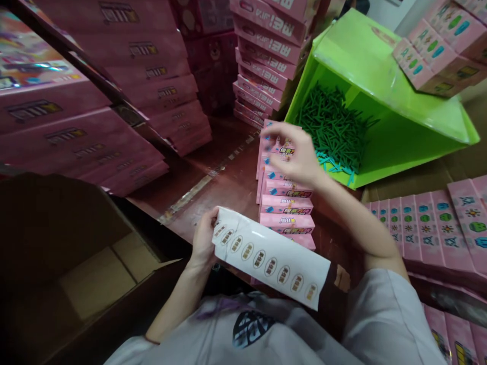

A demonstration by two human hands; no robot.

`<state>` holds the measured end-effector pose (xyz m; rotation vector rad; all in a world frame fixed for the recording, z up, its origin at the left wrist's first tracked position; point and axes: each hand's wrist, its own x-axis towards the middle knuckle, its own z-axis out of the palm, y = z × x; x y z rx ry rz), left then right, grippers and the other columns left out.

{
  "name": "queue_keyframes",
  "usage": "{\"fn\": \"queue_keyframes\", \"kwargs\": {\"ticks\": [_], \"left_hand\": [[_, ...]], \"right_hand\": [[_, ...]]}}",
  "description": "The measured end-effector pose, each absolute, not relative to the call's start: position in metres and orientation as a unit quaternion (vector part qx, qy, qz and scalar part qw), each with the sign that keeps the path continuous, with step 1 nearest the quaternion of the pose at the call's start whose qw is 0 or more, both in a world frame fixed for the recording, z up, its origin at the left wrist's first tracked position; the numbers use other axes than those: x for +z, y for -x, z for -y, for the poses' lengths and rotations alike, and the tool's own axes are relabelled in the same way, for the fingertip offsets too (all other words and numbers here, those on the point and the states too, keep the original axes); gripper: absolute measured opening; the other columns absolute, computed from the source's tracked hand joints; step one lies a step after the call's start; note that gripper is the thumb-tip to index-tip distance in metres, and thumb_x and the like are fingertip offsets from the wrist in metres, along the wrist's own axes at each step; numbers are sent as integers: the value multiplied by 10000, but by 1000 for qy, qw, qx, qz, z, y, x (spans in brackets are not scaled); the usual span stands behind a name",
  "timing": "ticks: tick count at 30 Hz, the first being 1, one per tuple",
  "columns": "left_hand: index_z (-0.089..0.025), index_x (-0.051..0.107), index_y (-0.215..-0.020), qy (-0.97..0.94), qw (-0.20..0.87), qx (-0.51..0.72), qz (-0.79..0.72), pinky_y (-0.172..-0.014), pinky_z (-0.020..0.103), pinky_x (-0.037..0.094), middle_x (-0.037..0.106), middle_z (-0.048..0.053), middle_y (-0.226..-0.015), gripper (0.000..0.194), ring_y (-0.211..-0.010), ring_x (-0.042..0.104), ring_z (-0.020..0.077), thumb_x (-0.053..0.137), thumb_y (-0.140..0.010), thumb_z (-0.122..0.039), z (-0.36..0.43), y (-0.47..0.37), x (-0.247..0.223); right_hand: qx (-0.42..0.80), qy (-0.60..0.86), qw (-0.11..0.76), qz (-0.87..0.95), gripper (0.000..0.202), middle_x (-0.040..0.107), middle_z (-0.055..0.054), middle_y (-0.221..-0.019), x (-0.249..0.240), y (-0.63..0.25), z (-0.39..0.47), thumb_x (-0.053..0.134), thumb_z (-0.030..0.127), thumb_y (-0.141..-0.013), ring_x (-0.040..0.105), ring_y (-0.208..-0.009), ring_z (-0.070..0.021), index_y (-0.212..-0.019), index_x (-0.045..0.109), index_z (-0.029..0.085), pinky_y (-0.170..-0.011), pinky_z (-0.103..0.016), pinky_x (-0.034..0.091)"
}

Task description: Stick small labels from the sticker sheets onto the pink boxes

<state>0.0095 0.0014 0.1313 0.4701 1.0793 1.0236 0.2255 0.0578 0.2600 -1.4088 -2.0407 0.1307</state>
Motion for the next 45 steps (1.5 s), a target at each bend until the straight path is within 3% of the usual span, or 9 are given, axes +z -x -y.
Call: {"fn": "queue_keyframes", "kwargs": {"ticks": [6,14,22,27,31,33,37,42,45], "left_hand": [[-153,641,-633,-251,680,462,-511,-514,238,416,585,-12,-533,287,-525,559,140,620,-678,-435,-9,-3,128],[-171,632,-640,-243,666,458,-537,-491,235,407,559,-21,-527,282,-498,539,131,609,-675,-450,-16,1,123],[-169,636,-652,-260,645,487,-528,-522,235,432,610,-3,-570,274,-556,587,148,606,-718,-434,-12,1,129],[-150,667,-735,-311,591,524,-528,-583,239,473,672,31,-667,418,-645,639,165,585,-806,-554,-3,5,138],[-136,681,-806,-332,561,560,-512,-565,225,469,681,43,-681,505,-624,639,153,583,-815,-631,7,6,143],[-134,680,-807,-330,531,592,-508,-569,216,469,684,40,-694,499,-610,631,137,576,-830,-621,14,6,145],[-136,688,-843,-408,465,612,-493,-627,225,496,705,60,-795,472,-684,647,138,525,-883,-577,27,12,148],[-170,645,-1156,-599,450,525,-403,-729,252,532,722,73,-1003,613,-844,679,176,835,-627,-413,35,30,156],[-171,729,-884,-624,445,475,-432,-628,237,513,735,48,-862,283,-707,664,154,774,-709,-390,35,40,162]], "right_hand": [[142,640,272,704,267,572,-40,-761,225,-322,-177,542,168,-755,557,-735,-164,-1010,621,166,-715,-363,509],[190,637,252,704,378,611,-47,-755,185,-323,-194,611,193,-710,574,-726,-178,-1085,612,141,-717,-380,525],[33,642,282,712,883,564,-178,-1300,204,-322,-176,759,472,-697,618,-1008,-268,-1446,401,169,-802,-392,529],[75,587,337,732,483,674,-101,-1072,246,-272,-105,609,510,-844,642,-930,-215,-1206,615,189,-807,-355,521],[215,452,215,838,435,699,-69,-1010,270,-222,-12,698,501,-777,645,-899,-189,-1068,658,180,-808,-313,504],[195,449,143,861,416,697,-75,-965,267,-207,24,768,417,-721,633,-850,-187,-1024,651,156,-778,-310,478],[113,534,115,830,66,651,-46,-716,252,-202,60,628,175,-827,560,-667,-135,-781,639,129,-696,-277,402],[211,556,208,776,178,659,-21,-710,254,-214,77,582,234,-894,533,-636,-96,-772,668,136,-633,-227,381],[231,573,188,763,104,655,-13,-734,260,-216,84,623,213,-851,531,-660,-95,-798,672,137,-642,-224,379]]}}
